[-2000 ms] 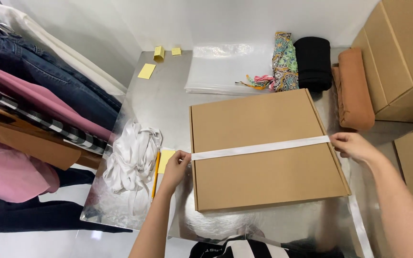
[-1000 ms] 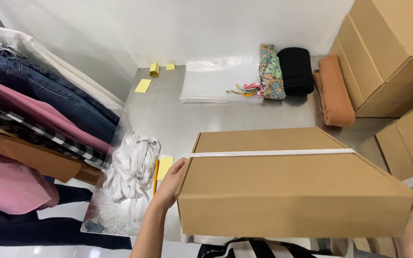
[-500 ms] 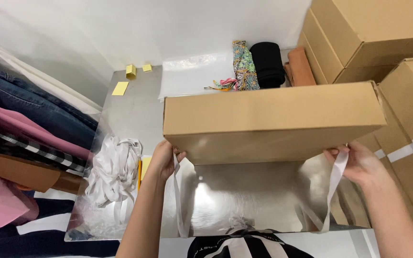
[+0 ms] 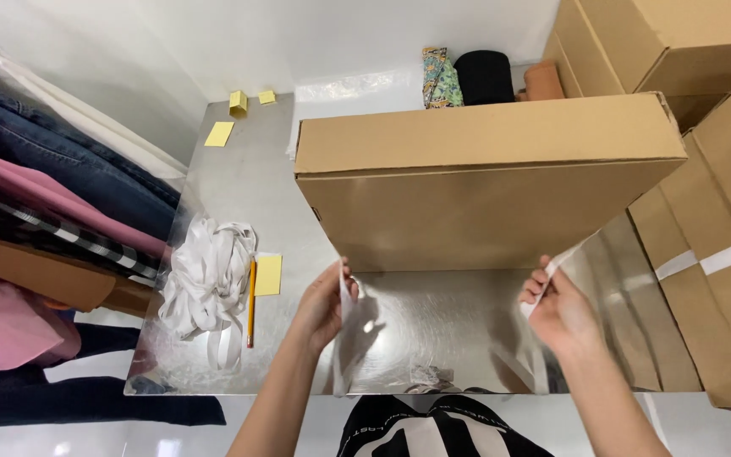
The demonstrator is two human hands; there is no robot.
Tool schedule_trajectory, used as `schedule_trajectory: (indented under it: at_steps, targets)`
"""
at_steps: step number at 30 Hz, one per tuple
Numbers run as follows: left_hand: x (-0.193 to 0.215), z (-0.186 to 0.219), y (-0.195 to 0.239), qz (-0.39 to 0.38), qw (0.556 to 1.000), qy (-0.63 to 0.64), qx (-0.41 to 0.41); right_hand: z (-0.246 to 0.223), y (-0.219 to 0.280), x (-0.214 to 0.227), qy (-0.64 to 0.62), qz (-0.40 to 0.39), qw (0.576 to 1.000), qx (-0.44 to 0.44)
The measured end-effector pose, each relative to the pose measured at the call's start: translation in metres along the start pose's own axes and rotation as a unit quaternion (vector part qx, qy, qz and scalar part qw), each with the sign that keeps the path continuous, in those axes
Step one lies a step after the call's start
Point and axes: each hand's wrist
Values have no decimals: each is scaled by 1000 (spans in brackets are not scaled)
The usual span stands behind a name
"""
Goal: The person places two plastic-wrapped clothing items into a cardboard box and closes the lid. They then wrap a white ribbon around the box, tie it into a bow, and attach a yellow sticky note to the top.
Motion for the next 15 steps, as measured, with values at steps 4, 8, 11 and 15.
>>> schedule_trajectory:
  at_steps: [4,8,11,15]
  targets:
    - [-13,-51,0,-9,996,-68,61,60,24,-55,19,-6,1000,17]
    - [-69,-64,16,-19,992,-90,91,92,40,-96,98,-6,994,52]
    - [-95,-71,21,-27,985,-145,84,102,53,-118,140,1,987,72]
    - [-128,-69,32,-10,942,-336,-16,121,43,-119,187,44,974,120]
Point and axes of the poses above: each hand's wrist, its own y-axis away from the middle knuckle, its own x-axis out of the back of the hand, z = x × y, and after that the axes turned 2 degrees about -z, right-handed
